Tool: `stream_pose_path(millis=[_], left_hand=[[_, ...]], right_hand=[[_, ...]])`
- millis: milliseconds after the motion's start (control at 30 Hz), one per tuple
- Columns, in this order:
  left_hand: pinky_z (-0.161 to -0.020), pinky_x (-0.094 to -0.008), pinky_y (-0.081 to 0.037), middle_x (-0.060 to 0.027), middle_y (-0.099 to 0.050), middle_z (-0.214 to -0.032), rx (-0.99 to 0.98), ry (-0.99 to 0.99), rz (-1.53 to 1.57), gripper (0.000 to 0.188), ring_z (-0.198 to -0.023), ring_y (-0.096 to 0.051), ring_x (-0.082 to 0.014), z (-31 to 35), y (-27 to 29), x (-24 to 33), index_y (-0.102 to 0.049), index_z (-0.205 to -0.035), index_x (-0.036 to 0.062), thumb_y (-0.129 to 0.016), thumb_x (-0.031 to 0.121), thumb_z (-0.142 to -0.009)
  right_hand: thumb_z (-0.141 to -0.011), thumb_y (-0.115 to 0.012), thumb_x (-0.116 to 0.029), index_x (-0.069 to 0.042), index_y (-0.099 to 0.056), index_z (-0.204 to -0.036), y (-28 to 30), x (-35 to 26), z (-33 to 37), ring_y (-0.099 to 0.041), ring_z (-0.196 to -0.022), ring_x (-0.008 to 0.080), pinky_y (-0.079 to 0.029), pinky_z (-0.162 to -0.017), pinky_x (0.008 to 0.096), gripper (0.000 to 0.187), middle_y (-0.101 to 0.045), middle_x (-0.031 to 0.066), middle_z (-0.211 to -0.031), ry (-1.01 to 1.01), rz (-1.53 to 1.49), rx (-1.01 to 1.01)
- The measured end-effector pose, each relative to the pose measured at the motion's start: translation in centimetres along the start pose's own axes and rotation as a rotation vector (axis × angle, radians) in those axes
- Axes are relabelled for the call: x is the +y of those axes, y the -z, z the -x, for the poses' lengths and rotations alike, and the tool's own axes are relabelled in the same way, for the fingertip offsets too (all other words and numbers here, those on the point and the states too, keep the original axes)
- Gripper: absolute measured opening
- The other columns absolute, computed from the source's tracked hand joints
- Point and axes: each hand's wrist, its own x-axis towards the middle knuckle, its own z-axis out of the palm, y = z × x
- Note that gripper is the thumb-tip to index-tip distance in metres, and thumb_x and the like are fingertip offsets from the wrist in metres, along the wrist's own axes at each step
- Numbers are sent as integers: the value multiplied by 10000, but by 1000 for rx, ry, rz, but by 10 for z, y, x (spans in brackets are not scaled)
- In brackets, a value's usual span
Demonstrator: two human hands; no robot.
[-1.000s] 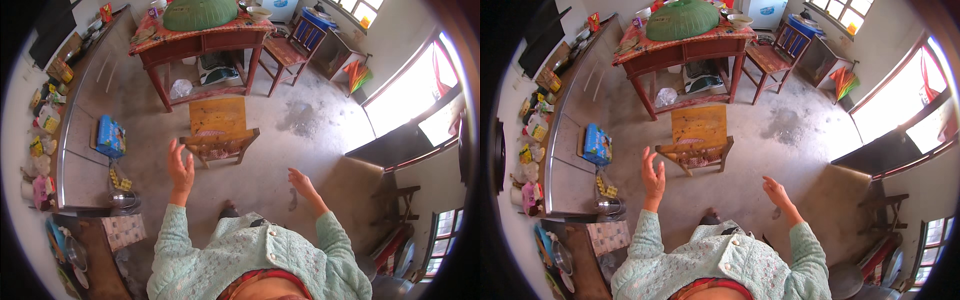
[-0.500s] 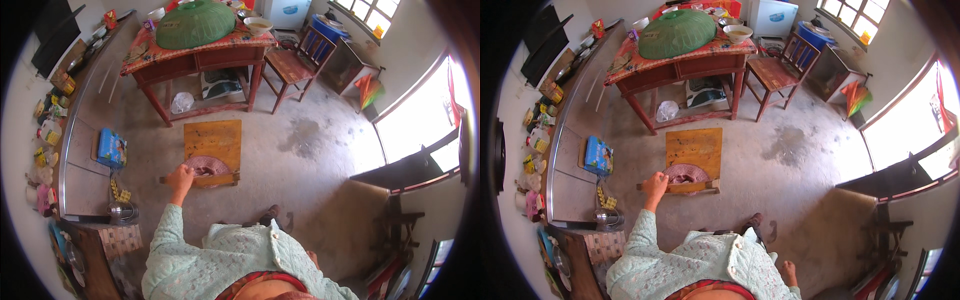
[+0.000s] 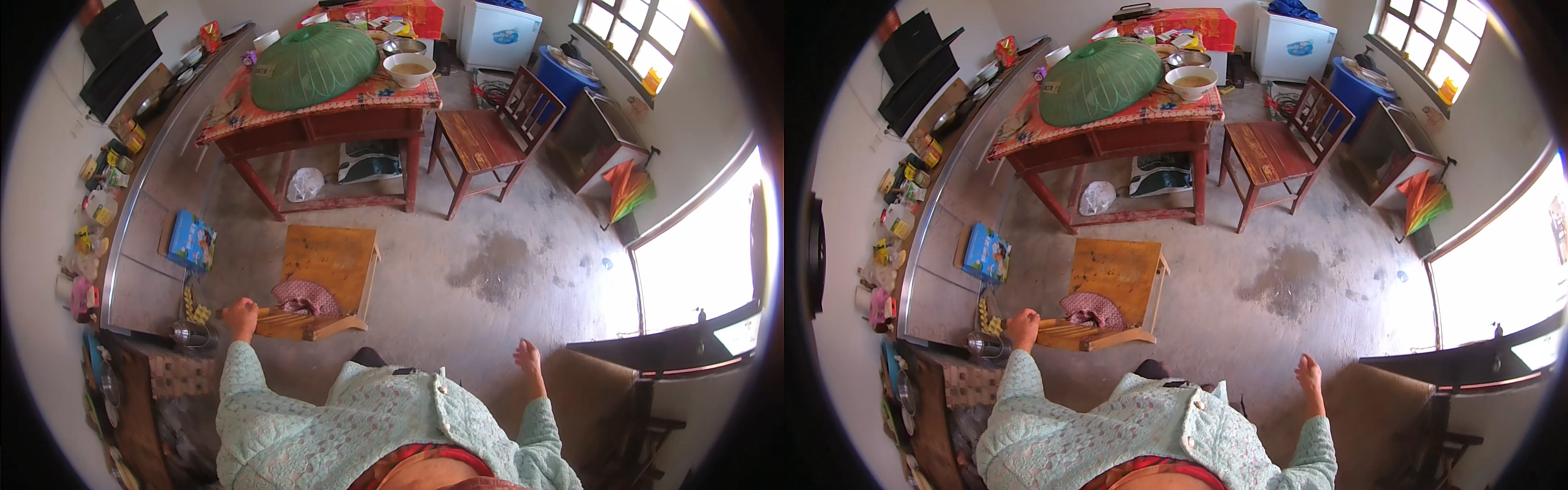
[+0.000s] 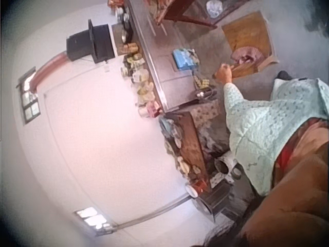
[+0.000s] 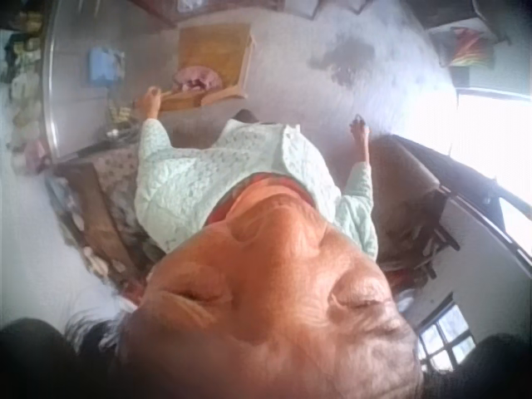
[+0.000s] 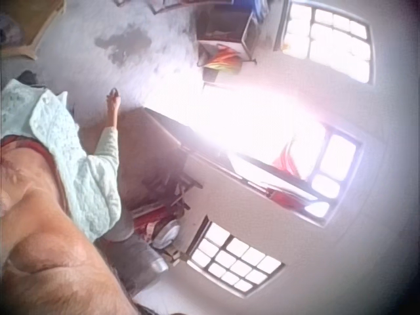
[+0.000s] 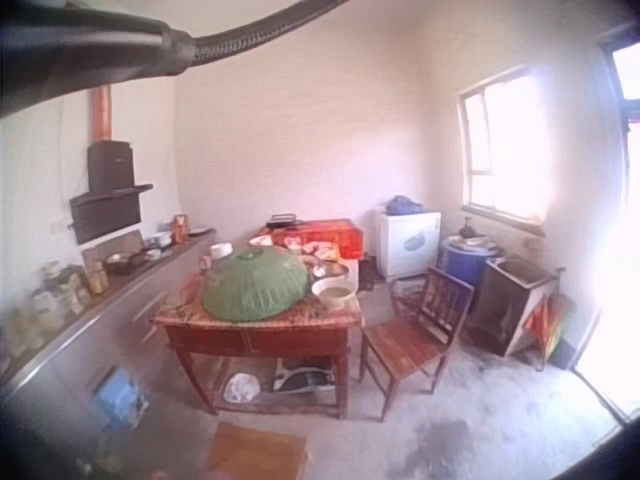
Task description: The person clears a table by moving a food cover and wiping a bowl, then walks to a kitchen counter to wipe a plate and the surface. They pour liquid from a metal bowl into another bowl, then wash and dry the metal bowl using a cloth.
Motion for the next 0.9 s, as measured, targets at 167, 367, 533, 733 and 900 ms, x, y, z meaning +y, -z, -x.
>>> stream_pose_path(millis=[167,367,533,733,900], left_hand=[[-835,-378,-371,-58,-651,-794,-83,51,-34,165,-779,-583,-254,2,15,16,-644,-846,108,-605,243,-759],[-831,-385,-350,-67,-641,-827,-52,15,63,187,-768,-581,-247,0,23,38,-629,-872,87,-632,228,-749],[-814,-399,-391,-90,-636,-895,-347,322,327,264,-822,-588,-246,-18,5,16,-611,-893,44,-653,261,-748],[-849,-365,-444,-130,-603,-1093,-681,469,330,401,-1007,-573,-257,-88,-12,79,-577,-1078,34,-628,306,-788],[-829,-350,-457,-130,-585,-1106,-625,326,485,435,-1020,-565,-246,-131,-29,170,-513,-1159,29,-616,285,-823]], right_hand=[[-928,-475,-286,-62,-448,-1276,-87,-142,-59,-580,-803,121,-466,-674,242,415,-580,40,-949,208,40,-367],[-934,-463,-312,-45,-445,-1278,-175,-282,-86,-594,-908,167,-481,-766,286,435,-598,95,-1031,416,153,-687],[-942,-437,-332,-20,-441,-1268,-171,-317,-129,-593,-921,174,-485,-775,293,451,-598,98,-1028,255,199,-752],[-919,-456,-405,11,-447,-1245,-122,-303,-178,-613,-881,201,-509,-750,316,528,-608,124,-993,53,28,-624],[-912,-462,-415,21,-453,-1229,-101,-313,-221,-617,-876,228,-519,-748,339,539,-609,150,-986,-3,-59,-635]])
